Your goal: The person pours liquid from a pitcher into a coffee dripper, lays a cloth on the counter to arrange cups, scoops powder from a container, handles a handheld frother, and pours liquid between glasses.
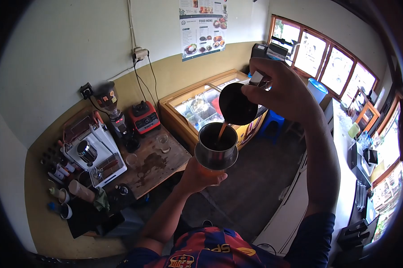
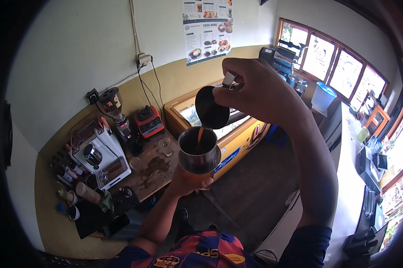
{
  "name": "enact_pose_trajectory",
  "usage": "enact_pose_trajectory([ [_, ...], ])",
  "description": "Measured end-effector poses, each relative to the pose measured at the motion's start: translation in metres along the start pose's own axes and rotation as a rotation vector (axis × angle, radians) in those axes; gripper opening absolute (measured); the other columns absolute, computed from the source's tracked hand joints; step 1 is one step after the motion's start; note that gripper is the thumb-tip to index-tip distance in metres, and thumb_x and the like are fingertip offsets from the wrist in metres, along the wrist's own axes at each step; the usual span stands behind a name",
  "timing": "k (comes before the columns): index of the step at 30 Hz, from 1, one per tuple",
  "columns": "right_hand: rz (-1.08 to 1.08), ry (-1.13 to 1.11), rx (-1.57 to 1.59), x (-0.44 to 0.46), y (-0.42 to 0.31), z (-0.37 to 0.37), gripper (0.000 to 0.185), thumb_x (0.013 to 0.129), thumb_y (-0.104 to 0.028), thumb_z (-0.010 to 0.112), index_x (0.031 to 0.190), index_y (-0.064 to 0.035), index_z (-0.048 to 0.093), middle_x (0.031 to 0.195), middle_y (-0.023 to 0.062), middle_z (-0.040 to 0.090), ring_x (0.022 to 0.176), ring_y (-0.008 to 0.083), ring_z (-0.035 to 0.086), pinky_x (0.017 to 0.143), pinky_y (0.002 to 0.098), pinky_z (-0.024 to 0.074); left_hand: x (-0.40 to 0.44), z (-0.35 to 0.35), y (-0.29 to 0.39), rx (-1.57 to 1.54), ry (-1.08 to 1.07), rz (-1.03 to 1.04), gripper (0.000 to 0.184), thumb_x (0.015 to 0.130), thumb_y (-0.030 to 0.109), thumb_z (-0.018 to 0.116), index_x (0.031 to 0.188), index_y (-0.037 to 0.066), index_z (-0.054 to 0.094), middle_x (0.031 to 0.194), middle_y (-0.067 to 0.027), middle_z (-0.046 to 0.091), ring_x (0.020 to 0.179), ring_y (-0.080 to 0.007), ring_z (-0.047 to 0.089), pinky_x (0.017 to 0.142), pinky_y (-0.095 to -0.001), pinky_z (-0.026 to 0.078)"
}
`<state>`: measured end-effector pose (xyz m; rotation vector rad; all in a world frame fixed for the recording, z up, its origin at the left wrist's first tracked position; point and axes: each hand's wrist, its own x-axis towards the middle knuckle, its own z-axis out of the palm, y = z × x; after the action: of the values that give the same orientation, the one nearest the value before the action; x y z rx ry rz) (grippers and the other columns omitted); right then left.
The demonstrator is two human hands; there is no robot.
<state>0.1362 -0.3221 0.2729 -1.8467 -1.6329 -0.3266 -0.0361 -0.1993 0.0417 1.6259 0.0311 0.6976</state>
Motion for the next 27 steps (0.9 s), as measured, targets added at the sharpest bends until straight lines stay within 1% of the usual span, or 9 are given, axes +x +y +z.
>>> enact_pose_trajectory([
  [4, -0.003, 0.006, -0.038, 0.002, 0.0, 0.001, 0.033, 0.083, -0.031, 0.07, 0.088, 0.0011, 0.062, 0.066, 0.0099, 0.059, 0.061, 0.0173, 0.056, 0.061, 0.0359, 0.0442, 0.001, -0.003, 0.0, 0.028, -0.002, 0.049, 0.044, 0.07, 0.015, 0.086, 0.109, 0.004, 0.067, 0.096, -0.0049, 0.071, 0.086, -0.0113, 0.067, 0.08, -0.0297, 0.055],
  [7, -0.017, 0.016, -0.007, 0.004, -0.003, 0.002, 0.035, 0.084, -0.032, 0.069, 0.084, 0.001, 0.059, 0.063, 0.0086, 0.054, 0.059, 0.0161, 0.05, 0.058, 0.0363, 0.0408, 0.002, -0.003, 0.004, 0.019, 0.023, 0.074, 0.046, 0.07, 0.015, 0.086, 0.11, 0.004, 0.066, 0.097, -0.0055, 0.071, 0.088, -0.0122, 0.067, 0.081, -0.0303, 0.055],
  [10, -0.101, 0.056, -0.026, 0.008, -0.002, 0.004, 0.035, 0.085, -0.033, 0.069, 0.085, 0.0009, 0.059, 0.064, 0.0086, 0.054, 0.059, 0.0158, 0.048, 0.058, 0.0362, 0.0412, 0.005, -0.004, 0.007, 0.02, 0.024, 0.086, 0.048, 0.07, 0.016, 0.086, 0.112, 0.004, 0.066, 0.099, -0.0058, 0.071, 0.091, -0.0129, 0.068, 0.084, -0.0306, 0.055],
  [14, -0.088, 0.022, -0.008, 0.015, 0.0, 0.003, 0.038, 0.085, -0.036, 0.07, 0.086, 0.0013, 0.06, 0.066, 0.0095, 0.055, 0.06, 0.0164, 0.05, 0.059, 0.0359, 0.0423, 0.006, -0.009, 0.015, 0.026, 0.012, 0.058, 0.052, 0.07, 0.016, 0.086, 0.116, 0.004, 0.064, 0.103, -0.0061, 0.071, 0.095, -0.0136, 0.067, 0.086, -0.0311, 0.054],
  [18, -0.056, 0.02, -0.019, 0.019, -0.012, -0.001, 0.041, 0.085, -0.038, 0.07, 0.089, 0.0018, 0.061, 0.069, 0.0117, 0.059, 0.063, 0.0179, 0.057, 0.062, 0.0365, 0.0455, 0.013, -0.013, 0.023, 0.044, 0.059, 0.062, 0.055, 0.07, 0.015, 0.085, 0.119, 0.004, 0.062, 0.107, -0.0068, 0.07, 0.098, -0.0145, 0.067, 0.087, -0.0319, 0.054],
  [21, -0.062, 0.059, -0.096, 0.026, -0.01, -0.005, 0.042, 0.086, -0.039, 0.069, 0.092, 0.0022, 0.062, 0.071, 0.0132, 0.061, 0.065, 0.0191, 0.06, 0.064, 0.0367, 0.0475, 0.021, -0.024, 0.031, 0.12, -0.021, 0.013, 0.071, 0.07, 0.019, 0.089, 0.13, 0.004, 0.055, 0.122, -0.0073, 0.063, 0.114, -0.0176, 0.06, 0.098, -0.0352, 0.05],
  [24, -0.107, 0.105, -0.155, 0.035, -0.008, -0.01, 0.043, 0.087, -0.04, 0.069, 0.095, 0.0021, 0.064, 0.072, 0.0136, 0.063, 0.065, 0.0191, 0.061, 0.064, 0.0362, 0.0482, 0.028, -0.023, 0.037, 0.037, 0.06, 0.011, 0.068, 0.07, 0.019, 0.089, 0.128, 0.004, 0.056, 0.12, -0.007, 0.065, 0.112, -0.0171, 0.061, 0.097, -0.0344, 0.05],
  [26, -0.153, 0.101, -0.149, 0.044, -0.006, -0.014, 0.044, 0.087, -0.042, 0.069, 0.096, 0.0014, 0.065, 0.072, 0.0127, 0.063, 0.064, 0.0182, 0.061, 0.064, 0.0354, 0.0482, 0.036, -0.025, 0.031, 0.078, 0.058, 0.055, 0.07, 0.069, 0.017, 0.087, 0.128, 0.004, 0.053, 0.113, -0.008, 0.066, 0.103, -0.0168, 0.064, 0.089, -0.0333, 0.052],
  [27, -0.104, 0.059, -0.158, 0.047, -0.01, -0.018, 0.042, 0.089, -0.04, 0.07, 0.099, -0.0001, 0.065, 0.077, 0.0122, 0.063, 0.071, 0.0183, 0.062, 0.069, 0.0343, 0.0487, 0.04, -0.026, 0.03, 0.1, 0.056, 0.076, 0.07, 0.068, 0.016, 0.087, 0.128, 0.005, 0.051, 0.11, -0.0084, 0.066, 0.099, -0.0167, 0.065, 0.086, -0.0328, 0.053],
])
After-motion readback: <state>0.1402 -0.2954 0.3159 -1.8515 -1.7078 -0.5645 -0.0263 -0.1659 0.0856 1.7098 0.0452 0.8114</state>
